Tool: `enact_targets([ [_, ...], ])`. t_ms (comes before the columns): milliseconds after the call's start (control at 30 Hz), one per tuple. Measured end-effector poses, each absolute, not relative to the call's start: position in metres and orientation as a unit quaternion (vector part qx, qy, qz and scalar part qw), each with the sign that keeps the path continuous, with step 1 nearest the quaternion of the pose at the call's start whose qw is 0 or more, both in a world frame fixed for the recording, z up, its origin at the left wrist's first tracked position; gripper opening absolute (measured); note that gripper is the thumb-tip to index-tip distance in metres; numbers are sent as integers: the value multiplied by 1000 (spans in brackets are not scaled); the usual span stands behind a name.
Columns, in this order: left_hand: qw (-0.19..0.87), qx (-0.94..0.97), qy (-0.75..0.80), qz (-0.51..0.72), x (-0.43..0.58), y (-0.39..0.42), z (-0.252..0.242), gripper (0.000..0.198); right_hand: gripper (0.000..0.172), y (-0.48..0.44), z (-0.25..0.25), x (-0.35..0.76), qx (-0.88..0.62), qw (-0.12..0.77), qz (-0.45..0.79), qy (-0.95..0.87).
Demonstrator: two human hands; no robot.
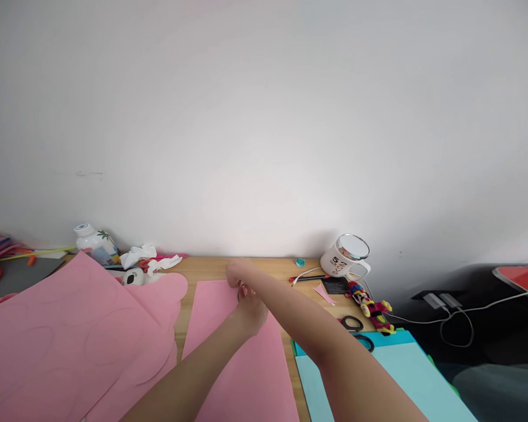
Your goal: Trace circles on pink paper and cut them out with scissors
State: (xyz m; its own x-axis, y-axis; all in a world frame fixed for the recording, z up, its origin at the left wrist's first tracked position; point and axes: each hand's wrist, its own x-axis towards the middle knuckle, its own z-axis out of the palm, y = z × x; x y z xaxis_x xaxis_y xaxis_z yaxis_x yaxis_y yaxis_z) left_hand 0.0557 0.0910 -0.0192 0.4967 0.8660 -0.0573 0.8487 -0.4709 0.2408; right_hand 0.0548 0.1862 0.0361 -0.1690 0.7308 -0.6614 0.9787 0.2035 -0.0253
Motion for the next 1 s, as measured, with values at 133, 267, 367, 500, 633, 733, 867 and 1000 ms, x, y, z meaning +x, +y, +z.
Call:
enact_targets([
  [133, 89, 858, 506, -22, 54, 87, -12, 54, 27, 196, 34, 68, 620, 273, -234, 698],
  [267, 74, 863, 498, -44, 53, 85, -6, 64, 27, 203, 33, 89, 654, 252, -253, 667],
  [367, 69, 869, 489, -41, 51, 86, -4, 66, 25, 202, 37, 109, 678, 211, -273, 649],
  [500, 77, 883, 464, -8, 44, 86, -3, 64, 25, 185, 47, 141, 699, 92, -293, 646],
  [633, 99, 896, 429, 61, 26, 81, -7, 49, 28, 136, 50, 167, 696, -90, -286, 653],
  [733, 131, 890, 417, 131, 10, 76, -17, 33, 30, 76, 42, 168, 690, -213, -239, 649],
  [867, 174, 871, 405, 218, 0, 73, -32, 21, 26, -11, 5, 141, 588, -377, -218, 681],
  [1000, 206, 848, 396, 286, -3, 75, -32, 14, 18, -61, -45, 103, 475, -422, -208, 744],
])
